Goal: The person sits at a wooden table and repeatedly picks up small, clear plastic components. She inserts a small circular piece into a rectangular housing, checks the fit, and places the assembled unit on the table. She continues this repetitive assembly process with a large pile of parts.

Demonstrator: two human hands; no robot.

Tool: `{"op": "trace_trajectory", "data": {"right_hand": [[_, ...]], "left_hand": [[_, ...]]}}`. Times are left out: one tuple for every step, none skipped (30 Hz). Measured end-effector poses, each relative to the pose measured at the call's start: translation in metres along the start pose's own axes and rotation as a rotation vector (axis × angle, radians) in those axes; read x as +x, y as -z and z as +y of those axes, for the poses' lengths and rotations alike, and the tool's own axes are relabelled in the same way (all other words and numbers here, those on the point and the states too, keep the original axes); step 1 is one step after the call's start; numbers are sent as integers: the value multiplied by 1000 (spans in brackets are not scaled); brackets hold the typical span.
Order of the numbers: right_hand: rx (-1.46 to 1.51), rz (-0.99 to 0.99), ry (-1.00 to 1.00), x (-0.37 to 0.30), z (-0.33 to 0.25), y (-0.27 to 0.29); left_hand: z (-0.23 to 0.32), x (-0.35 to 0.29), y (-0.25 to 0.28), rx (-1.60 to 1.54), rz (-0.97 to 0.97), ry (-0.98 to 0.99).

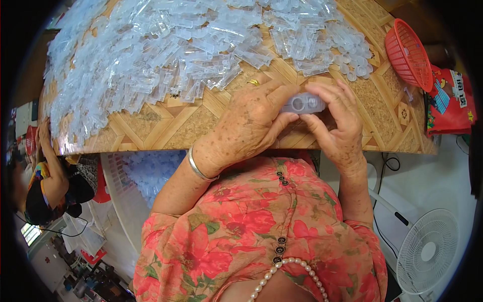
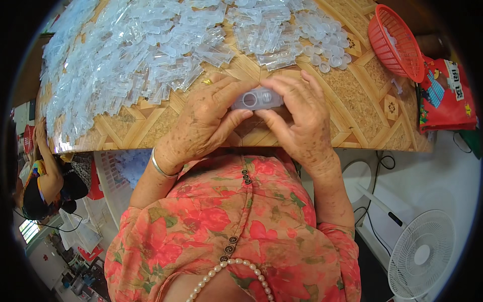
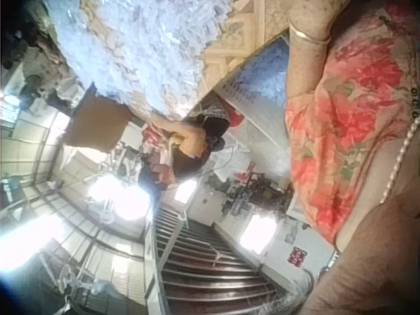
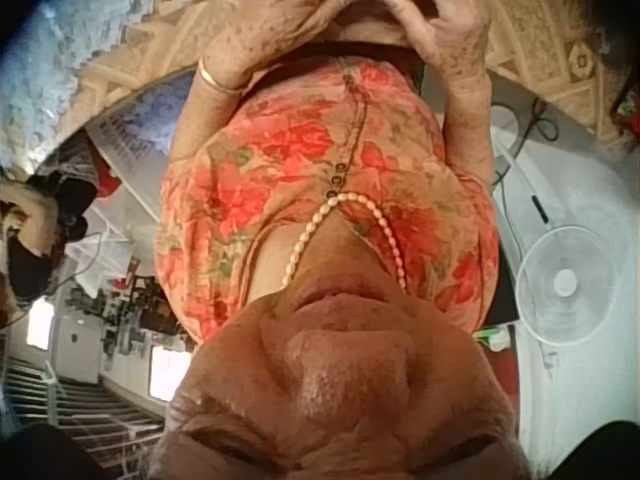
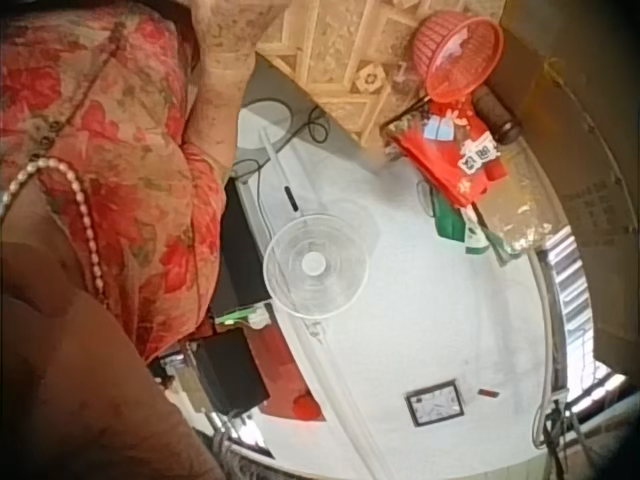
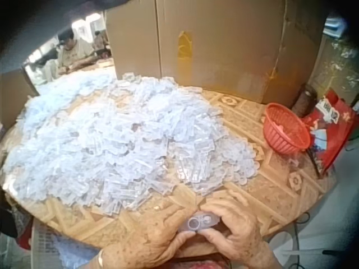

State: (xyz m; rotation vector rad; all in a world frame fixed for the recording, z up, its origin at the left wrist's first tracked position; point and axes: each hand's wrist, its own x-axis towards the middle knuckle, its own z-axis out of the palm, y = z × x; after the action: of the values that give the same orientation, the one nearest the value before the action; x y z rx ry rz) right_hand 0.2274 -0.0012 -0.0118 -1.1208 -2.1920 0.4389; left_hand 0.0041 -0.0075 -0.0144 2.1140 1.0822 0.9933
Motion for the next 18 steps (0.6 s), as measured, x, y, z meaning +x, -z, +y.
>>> {"op": "trace_trajectory", "data": {"right_hand": [[-27, -22, 18, 0, 4, 2], [-3, 10, 5, 1, 3, 0], [-6, -1, 6, 1, 3, -2], [-10, -12, 3, 0, 3, -3], [-13, -24, 0, 0, 4, -4], [13, -28, -11, 2, 3, -4], [38, -32, -22, 4, 3, -4], [62, -36, -32, 5, 2, -4], [47, -39, -27, 5, 1, -5], [27, -43, -20, 5, 1, -4], [6, -46, -13, 5, 0, -4], [-3, -44, -9, 7, 0, -4], [-13, -42, -10, 8, -2, -3], [-23, -40, -10, 9, -4, -3], [-24, -43, -14, 8, -3, -4], [-25, -40, -15, 8, -2, -6], [-26, -38, -15, 8, 0, -5], [12, -56, -32, 8, 1, -1]], "left_hand": [[-2, 0, -1, 22, -13, -31], [-2, 0, -2, 40, 24, -37], [-1, -1, -4, 59, 60, -42], [-1, -1, -6, 75, 94, -48], [-2, -1, -7, 89, 101, -39], [-2, -2, -8, 103, 106, -31], [-3, -2, -8, 116, 113, -24], [-3, -2, -8, 115, 104, -16], [-3, -3, -8, 114, 94, -9], [-2, -2, -8, 111, 89, -5], [-2, -2, -9, 105, 95, 11], [-1, -3, -11, 98, 100, 26], [-1, -4, -13, 89, 104, 41], [-3, -4, -14, 92, 108, 34], [-4, -5, -14, 96, 113, 27], [-5, -3, -13, 105, 119, 15], [-4, -3, -13, 114, 111, 21], [-3, -3, -12, 123, 103, 29]]}}
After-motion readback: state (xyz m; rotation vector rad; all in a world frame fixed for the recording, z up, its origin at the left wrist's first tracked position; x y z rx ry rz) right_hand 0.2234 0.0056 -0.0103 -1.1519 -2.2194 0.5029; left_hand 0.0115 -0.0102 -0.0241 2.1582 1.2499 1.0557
